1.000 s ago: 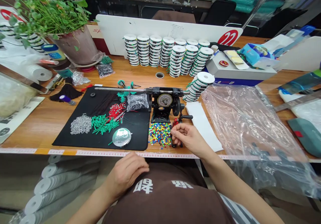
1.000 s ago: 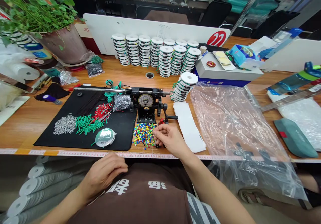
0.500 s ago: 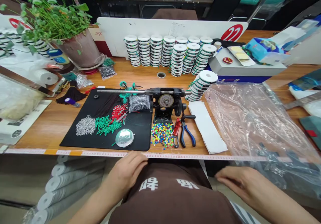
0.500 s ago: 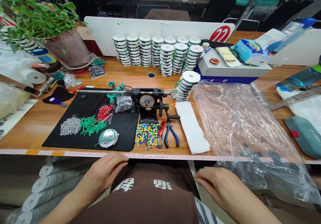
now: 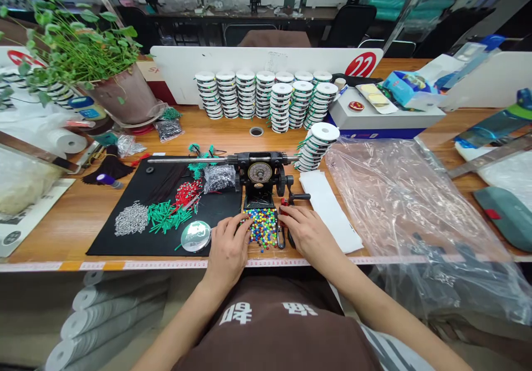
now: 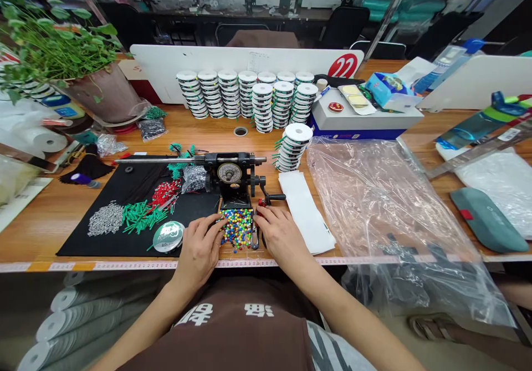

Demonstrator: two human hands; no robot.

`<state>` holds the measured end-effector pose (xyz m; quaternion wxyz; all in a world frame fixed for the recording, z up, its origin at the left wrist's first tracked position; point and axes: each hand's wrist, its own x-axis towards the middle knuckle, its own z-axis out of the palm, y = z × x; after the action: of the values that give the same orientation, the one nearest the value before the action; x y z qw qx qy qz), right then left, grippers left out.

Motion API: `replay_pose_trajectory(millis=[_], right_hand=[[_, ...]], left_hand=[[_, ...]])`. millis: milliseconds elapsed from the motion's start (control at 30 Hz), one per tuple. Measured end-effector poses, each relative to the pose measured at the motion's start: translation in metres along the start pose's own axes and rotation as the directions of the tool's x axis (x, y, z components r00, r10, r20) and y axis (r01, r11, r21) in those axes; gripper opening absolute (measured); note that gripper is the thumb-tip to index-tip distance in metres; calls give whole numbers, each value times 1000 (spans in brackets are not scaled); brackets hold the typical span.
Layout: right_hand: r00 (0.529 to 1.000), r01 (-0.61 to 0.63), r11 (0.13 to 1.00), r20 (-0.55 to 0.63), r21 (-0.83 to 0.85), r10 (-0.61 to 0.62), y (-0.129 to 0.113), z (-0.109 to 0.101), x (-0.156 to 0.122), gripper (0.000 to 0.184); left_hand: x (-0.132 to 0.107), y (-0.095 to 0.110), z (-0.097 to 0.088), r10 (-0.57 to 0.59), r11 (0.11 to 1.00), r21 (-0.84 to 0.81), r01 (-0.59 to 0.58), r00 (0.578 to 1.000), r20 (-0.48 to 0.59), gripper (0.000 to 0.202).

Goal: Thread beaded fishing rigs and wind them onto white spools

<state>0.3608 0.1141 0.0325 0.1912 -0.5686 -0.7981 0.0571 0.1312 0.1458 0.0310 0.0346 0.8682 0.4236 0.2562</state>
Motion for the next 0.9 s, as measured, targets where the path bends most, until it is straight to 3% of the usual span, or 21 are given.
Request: replay_pose_trajectory(millis=[67,200,400,567,667,767,900], right_hand=[[1000,0,1000,-11,9,0,2,0,-3,33],[1000,3,999,-10,-34,-3,-1,-3,-10,36],[1000,14,996,17,-91,-13,-2,-5,-16,34],[1000,27,995,17,-94,-25,0,-5,-17,36],[1000,21,996,15,-83,-20,-1,-6,-15,32],[1000,5,999,-23,-40,-6,-6,-11,-16,25],[1000,30,999,2,40,-30,-16,-19,-20,18]], left_hand=[[4,5,-1,20,1000,-14,-20,1000,-3,29],[14,12,3,123,992,-51,-117,983,135,35],[22,9,10,83,995,-62,-73,979,189,36],[25,13,6,234,972,-68,-224,943,236,41],[25,13,7,210,978,-58,-203,959,190,35],[22,10,5,196,977,-94,-190,979,62,32],[6,7,-6,131,981,-135,-136,990,-44,29]])
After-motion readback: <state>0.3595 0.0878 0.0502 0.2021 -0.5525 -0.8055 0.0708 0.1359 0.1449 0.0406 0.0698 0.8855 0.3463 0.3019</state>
